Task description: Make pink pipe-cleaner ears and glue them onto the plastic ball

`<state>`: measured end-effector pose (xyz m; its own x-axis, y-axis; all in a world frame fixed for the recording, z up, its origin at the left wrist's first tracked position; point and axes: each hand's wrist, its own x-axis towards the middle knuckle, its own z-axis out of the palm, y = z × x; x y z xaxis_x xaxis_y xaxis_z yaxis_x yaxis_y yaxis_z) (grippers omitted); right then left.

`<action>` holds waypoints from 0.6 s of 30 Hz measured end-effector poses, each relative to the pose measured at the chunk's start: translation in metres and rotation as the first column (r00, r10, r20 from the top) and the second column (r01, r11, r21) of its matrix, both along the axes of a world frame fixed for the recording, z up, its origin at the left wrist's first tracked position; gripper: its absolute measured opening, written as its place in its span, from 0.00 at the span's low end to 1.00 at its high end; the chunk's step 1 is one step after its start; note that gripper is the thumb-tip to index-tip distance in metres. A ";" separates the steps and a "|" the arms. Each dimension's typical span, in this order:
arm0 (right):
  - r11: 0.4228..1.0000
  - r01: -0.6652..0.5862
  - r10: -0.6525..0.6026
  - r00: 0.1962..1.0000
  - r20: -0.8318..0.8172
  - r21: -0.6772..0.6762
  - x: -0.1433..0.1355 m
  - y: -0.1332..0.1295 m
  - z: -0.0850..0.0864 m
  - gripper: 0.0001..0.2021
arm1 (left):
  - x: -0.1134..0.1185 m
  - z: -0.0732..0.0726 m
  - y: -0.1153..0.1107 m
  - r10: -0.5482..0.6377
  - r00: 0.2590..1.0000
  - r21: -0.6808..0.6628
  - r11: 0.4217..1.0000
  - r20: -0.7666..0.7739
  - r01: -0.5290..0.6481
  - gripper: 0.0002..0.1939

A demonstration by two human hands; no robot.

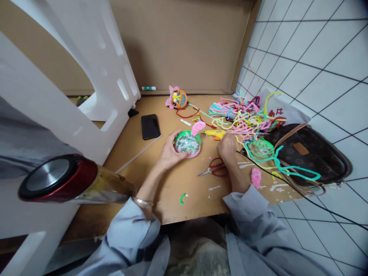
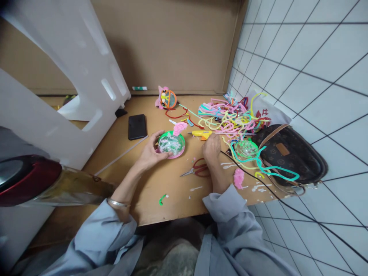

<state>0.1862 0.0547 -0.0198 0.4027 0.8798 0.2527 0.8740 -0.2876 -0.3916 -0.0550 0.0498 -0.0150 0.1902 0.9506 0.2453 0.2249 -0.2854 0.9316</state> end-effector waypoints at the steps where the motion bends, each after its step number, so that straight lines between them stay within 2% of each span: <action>1: 1.000 0.012 -0.011 1.000 0.029 -0.021 -0.001 -0.002 0.003 0.19 | 0.000 -0.001 0.000 0.002 1.000 0.005 1.000 0.001 -0.002 0.46; 3: 1.000 0.025 -0.024 0.996 0.080 -0.014 -0.004 -0.004 0.009 0.18 | 0.000 -0.002 0.001 0.002 1.000 0.015 1.000 0.001 -0.002 0.46; 5: 0.998 -0.014 0.009 0.997 0.081 0.055 -0.006 -0.005 0.012 0.17 | 0.000 -0.003 0.001 -0.011 1.000 0.020 1.000 -0.005 0.011 0.47; 8: 0.961 -0.209 0.229 0.969 -0.094 0.183 -0.012 -0.001 0.008 0.15 | -0.002 -0.003 0.001 -0.047 0.999 0.022 0.999 -0.009 0.048 0.48; 10: 0.910 -0.327 0.396 0.867 -0.303 0.255 -0.017 0.004 0.000 0.15 | -0.002 -0.002 0.000 -0.065 0.998 0.025 0.998 -0.012 0.065 0.49; 13: 0.880 -0.359 0.475 0.696 -0.539 0.311 -0.024 0.009 -0.013 0.17 | -0.003 -0.002 -0.001 -0.067 0.998 0.022 0.998 -0.017 0.067 0.50; 15: 0.880 -0.357 0.474 0.653 -0.590 0.312 -0.026 0.010 -0.017 0.18 | -0.003 -0.002 -0.001 -0.067 0.998 0.012 0.998 -0.019 0.067 0.50; 18: 0.876 -0.376 0.480 0.631 -0.609 0.301 -0.027 0.011 -0.019 0.19 | -0.003 -0.002 0.000 -0.069 0.997 0.010 0.998 -0.028 0.070 0.50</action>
<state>0.1591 0.0653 -0.0385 0.0948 0.9742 0.2047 0.3944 0.1521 -0.9063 -0.0577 0.0503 -0.0172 0.2626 0.9322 0.2493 0.2297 -0.3113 0.9221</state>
